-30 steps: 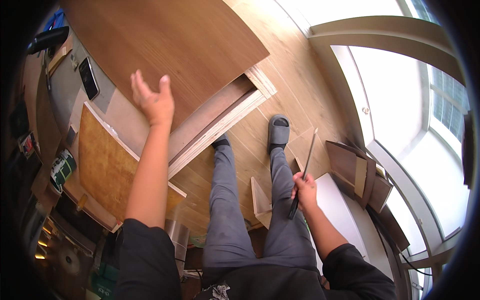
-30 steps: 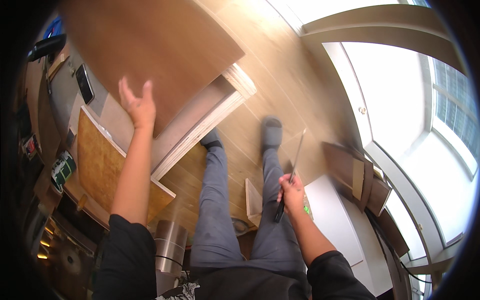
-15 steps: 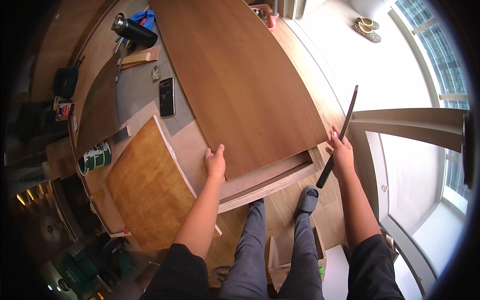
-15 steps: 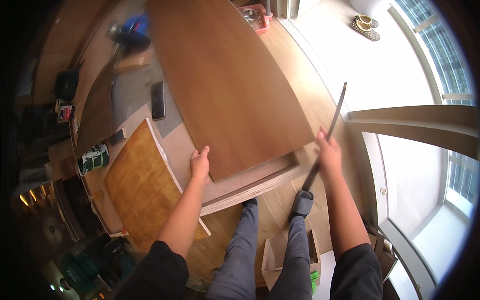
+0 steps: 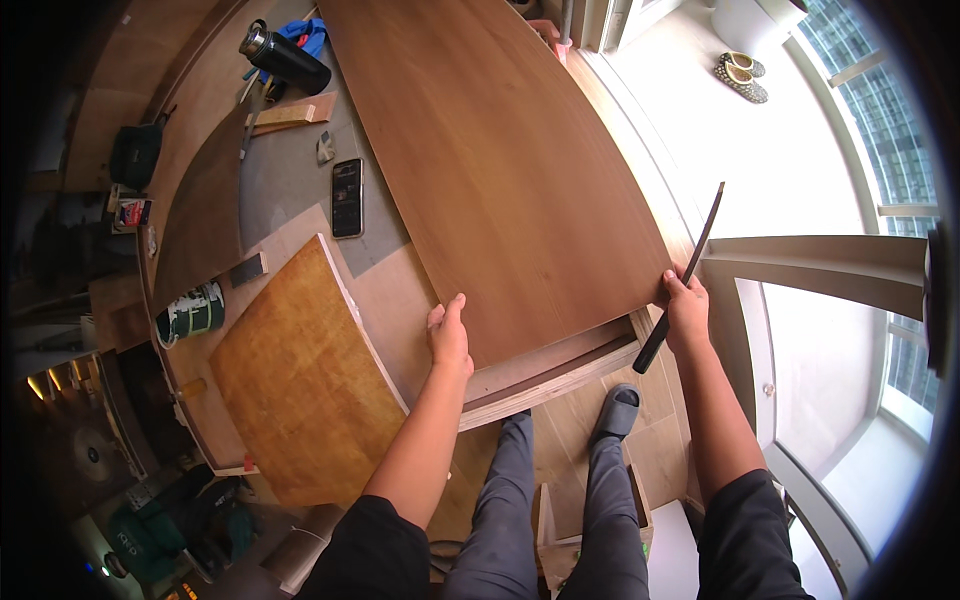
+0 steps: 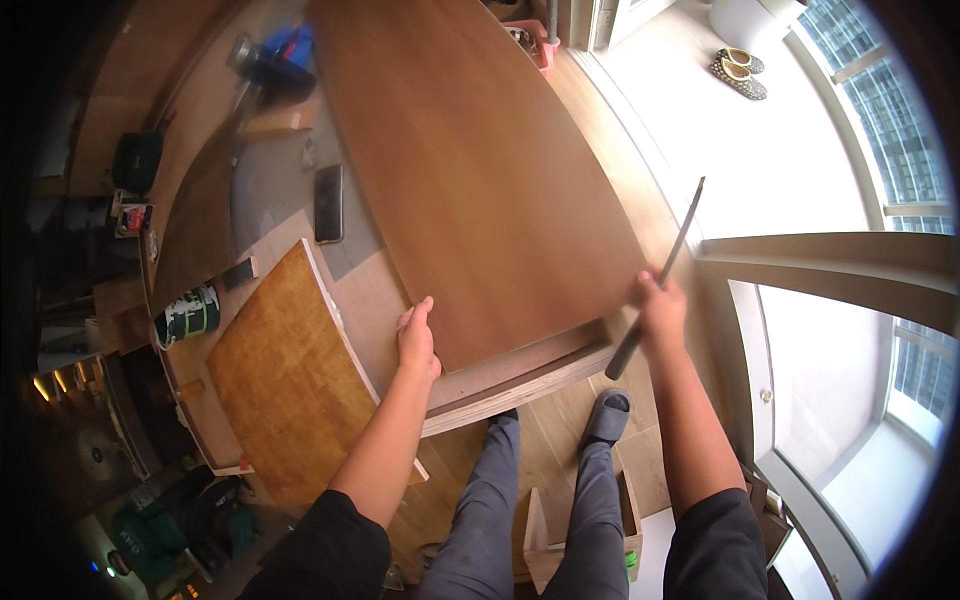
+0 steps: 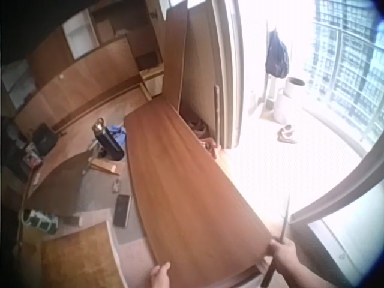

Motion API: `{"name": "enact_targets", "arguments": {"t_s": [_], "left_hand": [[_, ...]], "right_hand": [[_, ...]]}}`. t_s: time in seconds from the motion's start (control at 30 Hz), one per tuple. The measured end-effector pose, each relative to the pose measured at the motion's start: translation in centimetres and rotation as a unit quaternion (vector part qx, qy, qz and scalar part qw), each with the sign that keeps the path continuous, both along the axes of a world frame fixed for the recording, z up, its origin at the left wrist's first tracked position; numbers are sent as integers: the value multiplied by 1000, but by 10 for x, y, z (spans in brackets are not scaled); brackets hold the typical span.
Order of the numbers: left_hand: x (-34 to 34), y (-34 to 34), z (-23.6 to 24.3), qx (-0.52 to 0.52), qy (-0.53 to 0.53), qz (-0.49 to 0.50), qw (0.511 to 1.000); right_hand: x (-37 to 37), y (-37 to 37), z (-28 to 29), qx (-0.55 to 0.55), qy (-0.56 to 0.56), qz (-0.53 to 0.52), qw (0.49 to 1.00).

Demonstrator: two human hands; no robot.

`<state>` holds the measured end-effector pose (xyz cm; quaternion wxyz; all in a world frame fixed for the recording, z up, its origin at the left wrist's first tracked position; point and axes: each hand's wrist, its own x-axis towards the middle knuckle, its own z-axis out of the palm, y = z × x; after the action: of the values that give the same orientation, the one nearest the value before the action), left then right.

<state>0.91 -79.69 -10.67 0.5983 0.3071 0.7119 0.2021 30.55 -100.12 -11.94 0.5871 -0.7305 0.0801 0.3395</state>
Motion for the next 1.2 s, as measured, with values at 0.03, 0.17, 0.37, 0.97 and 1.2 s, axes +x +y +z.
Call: {"name": "enact_targets", "arguments": {"t_s": [0.03,0.17,0.37,0.97,1.2], "left_hand": [[-3,1,-4,-7,-17,0,1000],[-14,2,-12,-23,-22,-25,999],[11,-15,16,-15,-100,-102,990],[51,-40,1,-34,-99,-153,983],[64,-49,-4,-16,-107,-157,982]], "right_hand": [[5,0,0,-5,-2,9,1000],[24,0,15,-27,-16,32,999],[60,-9,45,-45,-66,50,996],[130,-21,6,-119,-68,45,990],[140,-19,-2,-92,-68,24,993]]}}
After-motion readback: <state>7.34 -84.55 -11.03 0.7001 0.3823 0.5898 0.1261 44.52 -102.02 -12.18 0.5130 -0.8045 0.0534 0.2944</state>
